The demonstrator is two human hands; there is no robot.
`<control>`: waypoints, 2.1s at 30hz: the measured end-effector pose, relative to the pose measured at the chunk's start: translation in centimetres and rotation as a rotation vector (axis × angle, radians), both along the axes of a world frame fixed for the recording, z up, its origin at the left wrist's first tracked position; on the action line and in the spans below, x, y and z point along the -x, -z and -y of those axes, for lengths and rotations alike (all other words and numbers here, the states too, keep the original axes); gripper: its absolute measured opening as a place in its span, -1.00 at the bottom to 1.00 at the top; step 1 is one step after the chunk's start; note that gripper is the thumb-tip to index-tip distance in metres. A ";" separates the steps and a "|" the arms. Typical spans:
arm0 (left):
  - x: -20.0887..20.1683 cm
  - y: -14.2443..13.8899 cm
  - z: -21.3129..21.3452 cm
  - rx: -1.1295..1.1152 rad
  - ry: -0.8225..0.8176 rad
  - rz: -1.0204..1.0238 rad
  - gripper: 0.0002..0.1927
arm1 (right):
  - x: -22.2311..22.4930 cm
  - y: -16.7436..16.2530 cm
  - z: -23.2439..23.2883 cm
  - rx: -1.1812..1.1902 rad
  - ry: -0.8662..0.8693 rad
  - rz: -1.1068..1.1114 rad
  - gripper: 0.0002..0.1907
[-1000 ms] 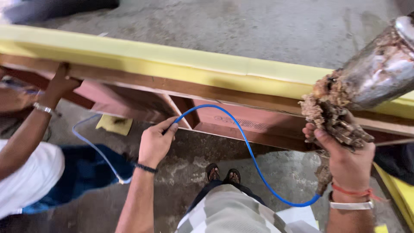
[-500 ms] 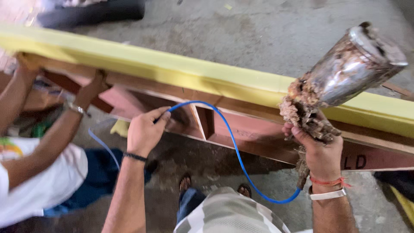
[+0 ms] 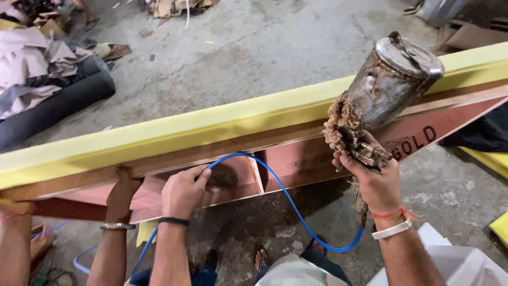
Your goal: The person carries a glue spray gun connected to a blue hose and moves along yellow foam sheets laid on wooden frames, positioning the gun over the foam. They hold and guide the hose with the other hand while walking between frames in the workshop.
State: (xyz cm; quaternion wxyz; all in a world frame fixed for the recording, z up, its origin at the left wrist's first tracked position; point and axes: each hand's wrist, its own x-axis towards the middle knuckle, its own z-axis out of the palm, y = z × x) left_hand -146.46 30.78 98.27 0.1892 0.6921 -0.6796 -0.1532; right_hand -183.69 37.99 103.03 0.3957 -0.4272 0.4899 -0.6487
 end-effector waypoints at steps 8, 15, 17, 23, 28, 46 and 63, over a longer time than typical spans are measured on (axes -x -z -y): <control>0.7 -1.5 -0.8 -0.009 -0.028 -0.070 -0.69 | 1.0 -2.4 0.0 -0.014 0.058 -0.176 -0.55; 1.1 -2.2 -2.0 0.012 -0.067 -0.143 -0.71 | 0.0 -3.0 0.8 -0.053 -0.093 -0.108 -0.56; 1.0 -2.2 -2.2 0.040 -0.049 -0.144 -0.71 | -0.3 -3.2 0.8 -0.016 -0.115 -0.146 -0.59; 0.5 -2.2 -3.0 0.025 -0.091 -0.150 -0.70 | -0.3 -3.4 0.2 0.014 -0.022 -0.233 -0.62; 0.5 -2.1 -3.5 0.011 -0.106 -0.155 -0.70 | -1.0 -3.1 0.2 -0.033 -0.125 -0.107 -0.61; -2.2 -2.0 -5.0 0.043 -0.213 -0.181 -0.70 | -4.5 -2.0 3.1 0.025 -0.243 -0.152 -0.67; -3.9 7.3 0.5 -0.196 -0.253 -0.819 -0.46 | -3.5 -2.1 0.8 0.014 -0.191 -0.097 -0.58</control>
